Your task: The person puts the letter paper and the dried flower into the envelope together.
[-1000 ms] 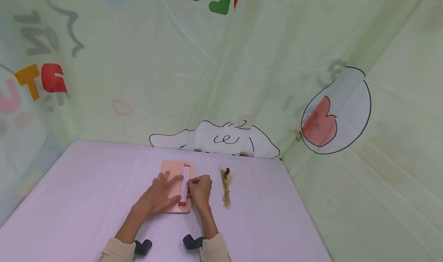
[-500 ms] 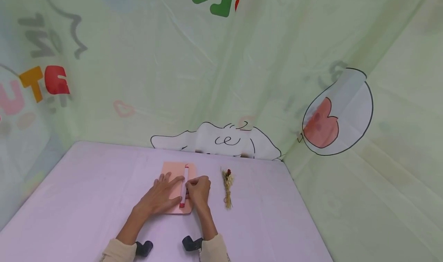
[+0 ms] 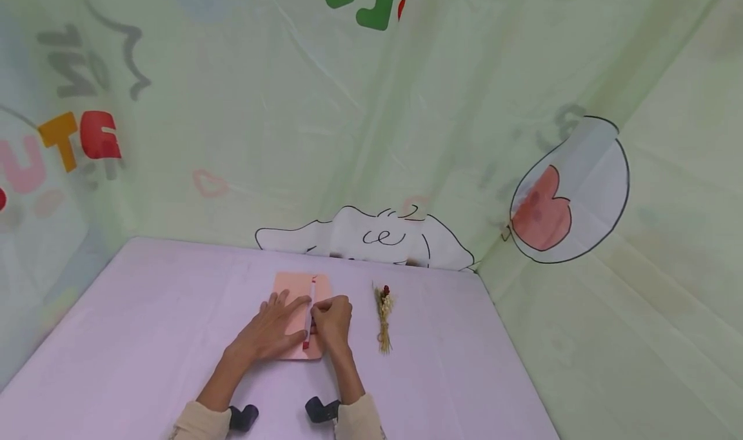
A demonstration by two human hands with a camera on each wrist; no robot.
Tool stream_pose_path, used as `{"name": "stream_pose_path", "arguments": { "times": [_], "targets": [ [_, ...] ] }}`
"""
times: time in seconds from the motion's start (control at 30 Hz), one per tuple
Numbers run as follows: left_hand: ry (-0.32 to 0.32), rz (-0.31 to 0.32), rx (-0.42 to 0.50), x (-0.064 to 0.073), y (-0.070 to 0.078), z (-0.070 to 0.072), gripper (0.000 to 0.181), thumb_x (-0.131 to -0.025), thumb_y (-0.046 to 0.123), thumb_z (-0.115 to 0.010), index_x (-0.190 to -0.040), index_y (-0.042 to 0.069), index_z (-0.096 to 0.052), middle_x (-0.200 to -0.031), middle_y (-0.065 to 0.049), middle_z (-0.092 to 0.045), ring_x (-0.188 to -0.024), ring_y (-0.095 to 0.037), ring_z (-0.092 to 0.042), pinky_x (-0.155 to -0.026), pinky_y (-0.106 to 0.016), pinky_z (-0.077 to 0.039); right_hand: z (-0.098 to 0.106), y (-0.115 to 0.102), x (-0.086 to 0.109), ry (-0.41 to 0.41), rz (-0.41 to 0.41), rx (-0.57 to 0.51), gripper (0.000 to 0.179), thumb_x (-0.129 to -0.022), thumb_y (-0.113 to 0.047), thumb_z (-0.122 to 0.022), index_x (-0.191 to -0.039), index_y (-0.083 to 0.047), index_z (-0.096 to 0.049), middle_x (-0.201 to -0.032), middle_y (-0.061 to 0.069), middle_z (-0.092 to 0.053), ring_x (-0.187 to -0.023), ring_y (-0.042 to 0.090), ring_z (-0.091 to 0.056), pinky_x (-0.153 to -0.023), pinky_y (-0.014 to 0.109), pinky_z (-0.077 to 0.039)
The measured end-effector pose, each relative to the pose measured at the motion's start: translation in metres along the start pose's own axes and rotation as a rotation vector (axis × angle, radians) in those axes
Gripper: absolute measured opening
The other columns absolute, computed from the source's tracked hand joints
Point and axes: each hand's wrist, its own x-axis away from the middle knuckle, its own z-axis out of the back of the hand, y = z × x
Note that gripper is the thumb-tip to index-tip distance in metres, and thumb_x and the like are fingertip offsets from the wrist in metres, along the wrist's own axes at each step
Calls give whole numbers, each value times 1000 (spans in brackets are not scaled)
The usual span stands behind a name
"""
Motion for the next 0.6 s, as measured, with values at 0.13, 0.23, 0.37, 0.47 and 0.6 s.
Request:
{"name": "stream_pose_path", "arguments": {
  "times": [0.13, 0.23, 0.37, 0.47, 0.6],
  "targets": [
    [11, -10, 3, 0, -1, 0, 67, -101, 48, -67, -162, 22, -52, -170, -37, -35, -158, -65, -31, -127, -79, -28, -3, 1, 0, -2, 23, -12, 6, -92, 10, -75, -89, 11, -81, -69, 17, -77, -43, 8, -64, -44, 21, -55],
    [18, -18, 2, -1, -1, -1, 67, -102, 49, -67, -161, 22, -52, -170, -38, -36, -157, -66, -32, -126, -79, -29, -4, 1, 0, 0, 42, -13, 6, -91, 10, -75, -89, 11, -81, -69, 17, -77, -43, 8, -64, -44, 21, -54],
    [18, -17, 3, -1, -1, -2, 67, -101, 49, -67, -161, 22, -53, -169, -37, -37, -157, -66, -33, -126, -79, -30, -6, 2, 0, 6, 40, -22, 6, -90, 10, -76, -87, 10, -81, -68, 16, -77, -43, 6, -64, -44, 20, -55],
    [11, -9, -5, -1, -2, -3, 67, -102, 51, -66, -161, 24, -52, -170, -36, -37, -157, -65, -32, -127, -78, -29, -9, 5, 0, 20, 58, -26, 7, -89, 9, -76, -84, 9, -81, -65, 14, -76, -42, 5, -62, -43, 21, -54],
    [14, -10, -12, -2, -3, -3, 65, -103, 52, -65, -161, 25, -52, -170, -36, -37, -158, -64, -32, -127, -77, -29, -12, 8, -1, 40, 93, -17, 9, -87, 9, -74, -80, 8, -81, -60, 10, -74, -39, 3, -60, -42, 21, -53]
  ]
}}
